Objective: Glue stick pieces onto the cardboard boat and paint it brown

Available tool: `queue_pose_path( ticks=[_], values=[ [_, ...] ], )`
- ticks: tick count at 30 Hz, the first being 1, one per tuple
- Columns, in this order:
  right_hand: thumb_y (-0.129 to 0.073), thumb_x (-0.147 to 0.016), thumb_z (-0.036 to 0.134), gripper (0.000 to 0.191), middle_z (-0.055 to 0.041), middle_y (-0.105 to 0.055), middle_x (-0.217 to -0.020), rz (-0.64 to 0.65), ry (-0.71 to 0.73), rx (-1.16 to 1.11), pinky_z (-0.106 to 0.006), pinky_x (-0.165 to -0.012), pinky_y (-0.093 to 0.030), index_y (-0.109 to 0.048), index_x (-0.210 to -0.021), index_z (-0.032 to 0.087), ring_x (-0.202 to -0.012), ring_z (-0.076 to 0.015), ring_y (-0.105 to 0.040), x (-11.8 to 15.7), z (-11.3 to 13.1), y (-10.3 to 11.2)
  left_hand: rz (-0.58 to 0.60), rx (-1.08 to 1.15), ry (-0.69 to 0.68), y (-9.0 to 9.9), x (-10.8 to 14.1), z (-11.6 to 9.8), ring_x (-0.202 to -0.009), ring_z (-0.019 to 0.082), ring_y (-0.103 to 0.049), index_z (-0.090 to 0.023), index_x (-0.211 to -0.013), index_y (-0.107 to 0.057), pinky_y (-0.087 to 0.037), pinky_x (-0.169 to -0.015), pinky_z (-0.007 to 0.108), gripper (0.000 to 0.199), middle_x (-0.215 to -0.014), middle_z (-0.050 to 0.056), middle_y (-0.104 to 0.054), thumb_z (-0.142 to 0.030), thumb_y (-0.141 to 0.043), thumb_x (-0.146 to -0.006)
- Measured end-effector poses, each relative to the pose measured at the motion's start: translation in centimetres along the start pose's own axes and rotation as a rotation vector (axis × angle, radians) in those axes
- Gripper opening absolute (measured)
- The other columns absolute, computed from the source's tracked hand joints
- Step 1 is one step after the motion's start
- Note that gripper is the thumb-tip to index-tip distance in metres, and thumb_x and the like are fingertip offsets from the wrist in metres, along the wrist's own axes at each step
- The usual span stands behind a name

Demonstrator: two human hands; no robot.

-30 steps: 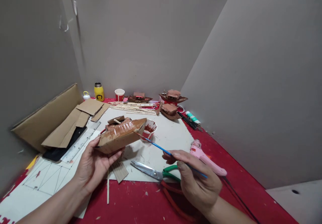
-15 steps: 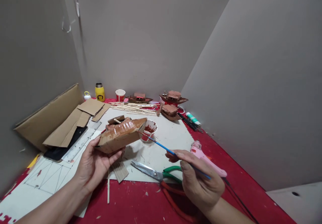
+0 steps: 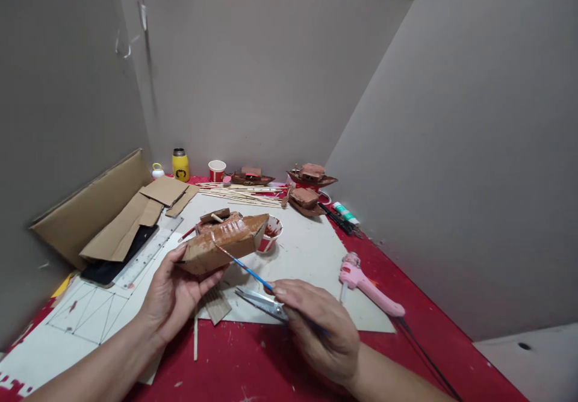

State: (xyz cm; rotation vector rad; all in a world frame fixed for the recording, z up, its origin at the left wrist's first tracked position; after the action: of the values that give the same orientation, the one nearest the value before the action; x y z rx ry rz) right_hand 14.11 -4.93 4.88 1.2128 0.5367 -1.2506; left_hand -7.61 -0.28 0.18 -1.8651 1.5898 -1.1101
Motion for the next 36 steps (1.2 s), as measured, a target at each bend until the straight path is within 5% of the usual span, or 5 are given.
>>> queue_pose_path(
  ticks=[7, 15, 22, 29, 36],
  values=[
    [-0.049, -0.096, 0.004, 0.042, -0.0119, -0.078, -0.101, 0.109, 0.112, -0.064, -0.03, -0.086, -0.063, -0.057, -0.135, 0.015, -0.099, -0.0179, -0.075, -0.2, 0.3, -1.2, -0.013, -0.039, -0.014, -0.6, 0.5, 0.3, -0.086, 0.026, -0.073, -0.016, -0.108, -0.068, -0.065, -0.07, 0.043, 0.023, -0.105, 0.012, -0.075, -0.022, -0.062, -0.086],
    [-0.053, -0.094, 0.005, 0.041, -0.0082, -0.08, -0.098, -0.023, 0.008, 0.117, -0.031, -0.077, -0.065, -0.061, -0.13, 0.022, -0.09, -0.0205, -0.078, 0.3, -0.1, 0.6, -0.029, -0.048, -0.016, -0.2, 0.4, 0.1, -0.096, 0.03, -0.073, -0.017, -0.109, -0.068, -0.064, -0.076, 0.044, 0.024, -0.112, 0.013, -0.074, -0.024, -0.063, -0.086],
    [-0.05, -0.094, 0.004, 0.045, -0.0097, -0.079, -0.101, 0.126, 0.119, 0.009, -0.028, -0.082, -0.063, -0.055, -0.137, 0.017, -0.094, -0.0182, -0.077, -0.4, 1.0, -0.5, 0.066, -0.108, -0.039, -0.3, 0.3, 0.3, -0.094, 0.025, -0.072, -0.018, -0.108, -0.073, -0.062, -0.085, 0.044, 0.026, -0.107, 0.01, -0.077, -0.024, -0.069, -0.083],
    [-0.054, -0.092, 0.006, 0.039, -0.0074, -0.08, -0.098, -0.002, 0.001, 0.074, -0.029, -0.077, -0.065, -0.064, -0.127, 0.02, -0.09, -0.0191, -0.077, 0.0, 0.0, 0.7, 0.058, -0.181, -0.086, 0.2, 0.4, 0.1, -0.104, 0.026, -0.07, -0.021, -0.11, -0.07, -0.059, -0.092, 0.045, 0.028, -0.111, 0.006, -0.076, -0.026, -0.073, -0.083],
    [-0.049, -0.096, 0.007, 0.037, -0.0085, -0.08, -0.094, 0.118, 0.112, 0.05, -0.029, -0.075, -0.065, -0.059, -0.13, 0.017, -0.086, -0.0185, -0.078, -0.5, 0.8, -0.1, 0.101, -0.213, -0.082, -0.2, 0.6, 0.1, -0.109, 0.025, -0.069, -0.02, -0.114, -0.068, -0.057, -0.096, 0.045, 0.03, -0.115, 0.008, -0.075, -0.025, -0.071, -0.085]
  ],
)
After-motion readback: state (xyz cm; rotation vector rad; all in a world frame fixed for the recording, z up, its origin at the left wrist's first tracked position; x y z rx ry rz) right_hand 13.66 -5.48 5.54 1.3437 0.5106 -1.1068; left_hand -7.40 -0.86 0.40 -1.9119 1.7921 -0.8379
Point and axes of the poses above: each hand's wrist, its own x-axis away from the middle knuckle, its own y-axis out of the back of the hand, z = x × y, the point moved 5 cm from there along -x, towards the middle knuckle
